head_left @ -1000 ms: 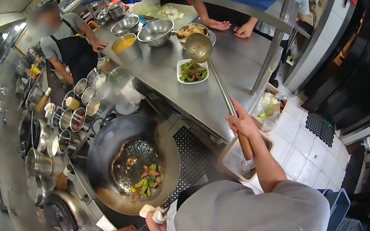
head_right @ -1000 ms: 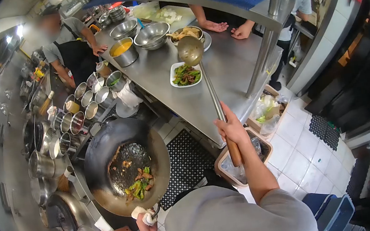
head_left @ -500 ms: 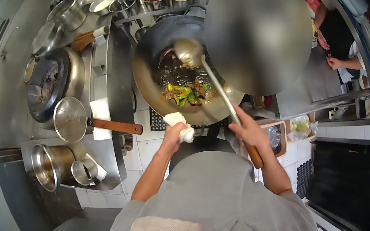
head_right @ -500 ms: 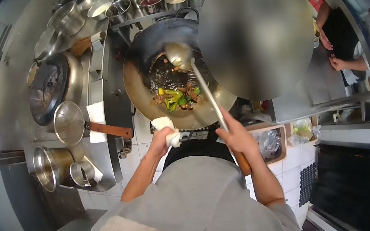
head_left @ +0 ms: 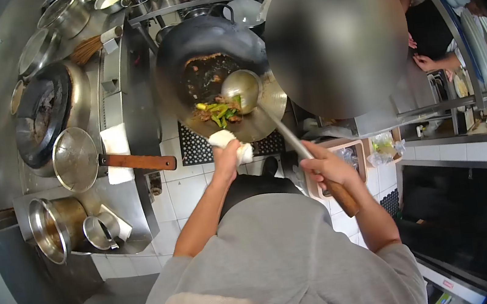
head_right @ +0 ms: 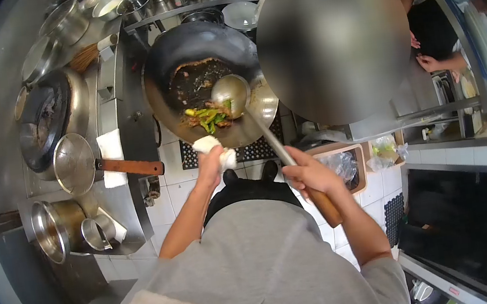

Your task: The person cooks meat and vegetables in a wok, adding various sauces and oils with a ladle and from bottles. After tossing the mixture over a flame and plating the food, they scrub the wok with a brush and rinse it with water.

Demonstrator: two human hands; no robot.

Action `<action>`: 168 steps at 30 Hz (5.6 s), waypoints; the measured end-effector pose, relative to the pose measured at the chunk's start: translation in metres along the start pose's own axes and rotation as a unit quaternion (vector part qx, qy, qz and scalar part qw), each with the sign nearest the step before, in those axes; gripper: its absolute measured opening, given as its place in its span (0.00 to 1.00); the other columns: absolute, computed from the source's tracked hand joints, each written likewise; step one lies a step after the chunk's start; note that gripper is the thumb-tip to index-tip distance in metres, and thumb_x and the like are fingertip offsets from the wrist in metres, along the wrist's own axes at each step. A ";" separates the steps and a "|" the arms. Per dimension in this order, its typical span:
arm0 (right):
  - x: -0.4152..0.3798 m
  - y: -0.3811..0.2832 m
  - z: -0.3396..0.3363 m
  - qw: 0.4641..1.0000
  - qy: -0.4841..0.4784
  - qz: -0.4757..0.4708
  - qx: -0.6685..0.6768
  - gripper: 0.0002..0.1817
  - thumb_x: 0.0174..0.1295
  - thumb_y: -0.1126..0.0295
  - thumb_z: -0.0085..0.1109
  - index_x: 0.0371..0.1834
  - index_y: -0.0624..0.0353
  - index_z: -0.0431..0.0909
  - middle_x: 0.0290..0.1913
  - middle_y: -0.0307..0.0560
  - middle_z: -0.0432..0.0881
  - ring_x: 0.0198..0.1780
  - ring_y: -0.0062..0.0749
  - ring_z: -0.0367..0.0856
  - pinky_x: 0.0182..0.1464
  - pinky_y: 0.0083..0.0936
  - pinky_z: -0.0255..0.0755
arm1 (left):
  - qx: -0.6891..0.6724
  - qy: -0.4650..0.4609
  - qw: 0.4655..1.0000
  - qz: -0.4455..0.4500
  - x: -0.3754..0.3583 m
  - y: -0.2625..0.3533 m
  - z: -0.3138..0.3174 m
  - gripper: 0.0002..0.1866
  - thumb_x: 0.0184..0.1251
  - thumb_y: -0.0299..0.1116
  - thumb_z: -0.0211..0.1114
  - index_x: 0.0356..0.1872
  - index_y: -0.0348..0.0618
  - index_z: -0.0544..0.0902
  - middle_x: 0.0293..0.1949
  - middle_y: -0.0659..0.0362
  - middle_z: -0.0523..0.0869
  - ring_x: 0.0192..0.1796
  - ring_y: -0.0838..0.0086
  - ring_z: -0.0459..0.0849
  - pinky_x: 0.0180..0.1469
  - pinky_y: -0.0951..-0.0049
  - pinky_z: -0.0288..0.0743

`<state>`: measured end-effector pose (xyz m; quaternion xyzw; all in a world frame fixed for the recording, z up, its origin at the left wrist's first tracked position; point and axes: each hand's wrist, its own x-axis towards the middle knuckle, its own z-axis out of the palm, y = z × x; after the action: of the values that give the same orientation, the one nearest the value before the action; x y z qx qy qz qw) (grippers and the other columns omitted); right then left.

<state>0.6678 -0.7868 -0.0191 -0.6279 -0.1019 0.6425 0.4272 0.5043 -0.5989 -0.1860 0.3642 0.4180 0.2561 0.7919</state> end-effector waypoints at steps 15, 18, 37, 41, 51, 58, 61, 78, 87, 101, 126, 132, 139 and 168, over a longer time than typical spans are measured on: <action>0.020 0.023 -0.032 0.889 -0.224 0.042 0.397 0.22 0.70 0.76 0.45 0.67 0.54 0.61 0.29 0.35 0.61 0.16 0.06 0.56 0.10 0.06 0.50 | -0.076 0.009 0.985 -0.156 -0.041 0.017 0.006 0.04 0.60 0.27 0.57 0.35 0.41 0.78 0.31 0.59 0.82 0.32 0.73 0.84 0.35 0.70 0.80; -0.013 0.024 -0.059 0.882 -0.222 0.008 0.416 0.25 0.70 0.76 0.45 0.70 0.55 0.58 0.29 0.36 0.62 0.15 0.06 0.55 0.09 0.06 0.49 | -0.043 0.000 0.987 -0.154 -0.061 0.029 0.000 0.06 0.60 0.27 0.56 0.36 0.36 0.78 0.31 0.56 0.83 0.32 0.70 0.84 0.37 0.68 0.81; -0.054 -0.008 -0.202 0.889 0.400 -0.222 0.023 0.39 0.61 0.72 0.57 0.75 0.59 0.52 0.18 0.40 0.70 0.16 0.25 0.69 0.18 0.26 0.66 | -0.098 -0.052 0.982 -0.151 -0.054 0.066 0.062 0.10 0.51 0.22 0.53 0.36 0.32 0.74 0.34 0.48 0.80 0.33 0.58 0.82 0.42 0.62 0.81; -0.035 0.000 -0.210 0.868 0.432 -0.244 0.013 0.39 0.61 0.72 0.57 0.75 0.58 0.52 0.19 0.40 0.70 0.16 0.25 0.69 0.18 0.27 0.66 | -0.098 -0.059 0.981 -0.159 -0.050 0.059 0.036 0.16 0.49 0.23 0.54 0.42 0.33 0.74 0.36 0.49 0.82 0.35 0.59 0.83 0.41 0.64 0.81; -0.034 -0.001 -0.213 0.854 0.454 -0.253 0.019 0.37 0.61 0.72 0.55 0.75 0.58 0.53 0.18 0.41 0.69 0.15 0.26 0.68 0.16 0.27 0.66 | -0.107 -0.033 0.984 -0.142 -0.057 0.067 0.017 0.12 0.53 0.23 0.54 0.40 0.35 0.75 0.34 0.50 0.83 0.32 0.62 0.84 0.38 0.67 0.83; -0.030 0.011 -0.242 0.856 0.381 -0.314 0.157 0.39 0.61 0.73 0.55 0.76 0.62 0.48 0.17 0.38 0.68 0.15 0.24 0.66 0.15 0.25 0.64 | -0.089 0.021 0.985 -0.143 -0.059 0.064 0.012 0.08 0.56 0.28 0.53 0.37 0.40 0.74 0.30 0.52 0.81 0.29 0.64 0.83 0.26 0.67 0.78; -0.040 0.005 -0.241 0.847 0.391 -0.319 0.165 0.40 0.61 0.73 0.55 0.76 0.62 0.48 0.17 0.38 0.68 0.15 0.24 0.66 0.16 0.24 0.63 | -0.082 -0.040 0.983 -0.162 -0.062 0.067 0.000 0.06 0.55 0.26 0.54 0.35 0.40 0.74 0.31 0.53 0.81 0.31 0.66 0.83 0.34 0.69 0.81; -0.027 0.002 -0.212 0.835 0.483 -0.253 -0.078 0.38 0.59 0.72 0.56 0.74 0.58 0.54 0.28 0.56 0.79 0.19 0.35 0.75 0.24 0.34 0.72 | -0.100 -0.019 0.981 -0.165 -0.075 0.069 0.021 0.08 0.56 0.29 0.54 0.36 0.39 0.74 0.29 0.51 0.81 0.28 0.64 0.82 0.29 0.67 0.79; -0.028 -0.014 -0.210 0.825 0.500 -0.259 -0.041 0.37 0.60 0.72 0.55 0.74 0.59 0.55 0.32 0.56 0.80 0.18 0.35 0.75 0.22 0.33 0.71 | -0.102 -0.023 0.981 -0.164 -0.069 0.066 0.016 0.08 0.55 0.27 0.54 0.37 0.38 0.75 0.29 0.52 0.81 0.29 0.63 0.83 0.32 0.67 0.81; -0.068 0.031 -0.114 0.754 -0.137 -0.294 0.571 0.32 0.68 0.77 0.48 0.75 0.57 0.51 0.27 0.38 0.62 0.12 0.12 0.56 0.08 0.12 0.54 | -0.057 0.008 0.990 -0.125 -0.057 0.047 -0.005 0.07 0.58 0.25 0.55 0.38 0.38 0.76 0.31 0.54 0.83 0.31 0.67 0.85 0.36 0.70 0.82; 0.027 -0.008 -0.027 0.993 -0.092 -0.012 0.070 0.37 0.65 0.75 0.53 0.76 0.55 0.48 0.23 0.35 0.65 0.15 0.15 0.61 0.14 0.18 0.61 | -0.009 0.008 0.997 -0.079 -0.007 0.016 0.021 0.08 0.58 0.25 0.57 0.40 0.38 0.76 0.31 0.59 0.81 0.30 0.72 0.83 0.31 0.70 0.78; 0.050 0.030 -0.038 0.883 -0.235 0.066 0.400 0.32 0.66 0.75 0.52 0.73 0.56 0.52 0.28 0.37 0.64 0.16 0.09 0.58 0.10 0.09 0.54 | -0.050 0.026 0.989 -0.135 0.010 -0.001 0.014 0.06 0.59 0.27 0.59 0.38 0.40 0.77 0.31 0.60 0.81 0.31 0.73 0.82 0.32 0.70 0.77; -0.015 0.003 -0.077 0.995 -0.056 -0.009 0.083 0.37 0.66 0.74 0.52 0.77 0.54 0.47 0.23 0.34 0.64 0.16 0.14 0.61 0.12 0.15 0.60 | -0.042 0.014 0.986 -0.159 -0.043 0.043 -0.021 0.09 0.55 0.23 0.54 0.39 0.38 0.76 0.31 0.56 0.81 0.30 0.70 0.83 0.33 0.69 0.80; -0.042 0.005 -0.070 0.830 -0.250 -0.063 0.494 0.26 0.67 0.81 0.46 0.69 0.57 0.58 0.29 0.38 0.64 0.15 0.06 0.57 0.10 0.08 0.49 | -0.234 -0.026 0.947 -0.219 -0.024 0.064 -0.044 0.12 0.61 0.35 0.54 0.43 0.43 0.77 0.37 0.52 0.82 0.35 0.61 0.83 0.31 0.61 0.80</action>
<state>0.7220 -0.8472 -0.0054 -0.1435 0.0863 0.7140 0.6798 0.4483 -0.5613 -0.1410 0.0748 0.3951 0.1574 0.9019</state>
